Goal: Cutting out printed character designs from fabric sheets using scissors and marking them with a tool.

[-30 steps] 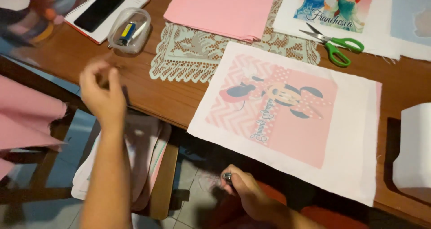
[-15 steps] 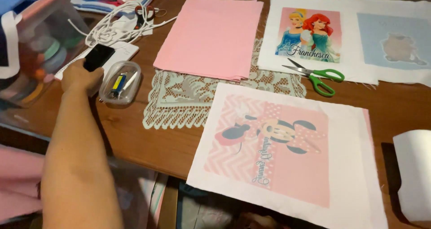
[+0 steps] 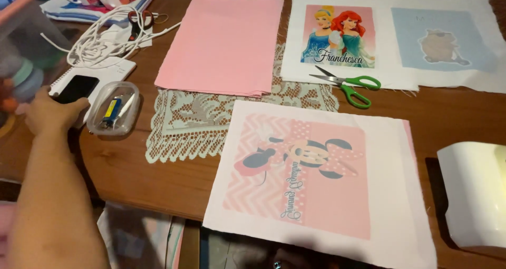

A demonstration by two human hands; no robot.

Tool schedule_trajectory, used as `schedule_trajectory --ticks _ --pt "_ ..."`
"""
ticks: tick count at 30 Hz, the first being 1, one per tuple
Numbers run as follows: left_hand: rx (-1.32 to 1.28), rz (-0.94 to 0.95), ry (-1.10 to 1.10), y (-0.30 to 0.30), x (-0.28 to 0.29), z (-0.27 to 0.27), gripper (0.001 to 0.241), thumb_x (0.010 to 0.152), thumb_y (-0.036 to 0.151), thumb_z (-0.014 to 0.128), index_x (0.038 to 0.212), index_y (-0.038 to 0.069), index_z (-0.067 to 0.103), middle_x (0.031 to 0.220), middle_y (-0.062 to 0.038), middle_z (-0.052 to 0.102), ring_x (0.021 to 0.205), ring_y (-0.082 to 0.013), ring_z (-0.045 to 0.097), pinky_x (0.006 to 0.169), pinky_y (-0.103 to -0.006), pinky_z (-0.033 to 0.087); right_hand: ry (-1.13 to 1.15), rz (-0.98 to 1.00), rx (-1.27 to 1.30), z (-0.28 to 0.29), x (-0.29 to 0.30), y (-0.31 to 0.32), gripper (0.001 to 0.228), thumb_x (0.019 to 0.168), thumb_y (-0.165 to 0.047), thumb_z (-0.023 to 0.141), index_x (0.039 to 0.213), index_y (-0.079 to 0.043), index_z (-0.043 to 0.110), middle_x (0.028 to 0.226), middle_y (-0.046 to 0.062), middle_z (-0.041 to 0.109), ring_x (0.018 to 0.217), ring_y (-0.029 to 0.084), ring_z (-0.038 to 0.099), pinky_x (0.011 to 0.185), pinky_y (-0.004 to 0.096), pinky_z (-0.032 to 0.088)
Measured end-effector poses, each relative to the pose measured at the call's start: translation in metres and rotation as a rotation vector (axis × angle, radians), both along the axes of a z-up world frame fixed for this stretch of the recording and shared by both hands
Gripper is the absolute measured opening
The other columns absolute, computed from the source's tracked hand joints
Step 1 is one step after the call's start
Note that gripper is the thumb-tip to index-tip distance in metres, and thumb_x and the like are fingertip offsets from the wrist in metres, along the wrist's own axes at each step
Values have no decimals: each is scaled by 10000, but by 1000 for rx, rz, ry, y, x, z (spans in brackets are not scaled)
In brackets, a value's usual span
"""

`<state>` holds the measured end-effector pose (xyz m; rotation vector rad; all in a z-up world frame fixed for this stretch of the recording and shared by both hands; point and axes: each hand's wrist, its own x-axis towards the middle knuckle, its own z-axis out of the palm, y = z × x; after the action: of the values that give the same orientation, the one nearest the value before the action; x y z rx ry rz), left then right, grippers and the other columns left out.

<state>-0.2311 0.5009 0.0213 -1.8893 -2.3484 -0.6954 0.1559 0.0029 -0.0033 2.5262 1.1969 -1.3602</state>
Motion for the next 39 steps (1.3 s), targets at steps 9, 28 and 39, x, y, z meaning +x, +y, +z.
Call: schedule_trajectory --ticks 9,28,39 --pt "722 -158 -135 -59 -24 -46 184 950 113 717 1096 9 679 980 -141 703 820 -321 660 755 -438 507 598 -414 -22 -52 8 14 107 910 -438 563 898 -384 655 766 -181 675 726 -49 648 769 115 443" --pt "687 -69 -578 -100 -13 -73 213 888 7 593 991 139 725 894 3 745 742 -96 717 702 -264 573 1085 -356 555 -122 -31 31 502 1068 -334 363 834 1 653 576 42 459 468 143 426 448 275 434" --pt "725 -83 -276 -82 -30 -90 192 812 42 717 929 168 801 871 -3 796 732 -180 721 645 -367 554 1090 -402 577 -114 -51 45 479 1038 -370 397 703 -62 546 545 35 413 492 136 370 452 275 352"
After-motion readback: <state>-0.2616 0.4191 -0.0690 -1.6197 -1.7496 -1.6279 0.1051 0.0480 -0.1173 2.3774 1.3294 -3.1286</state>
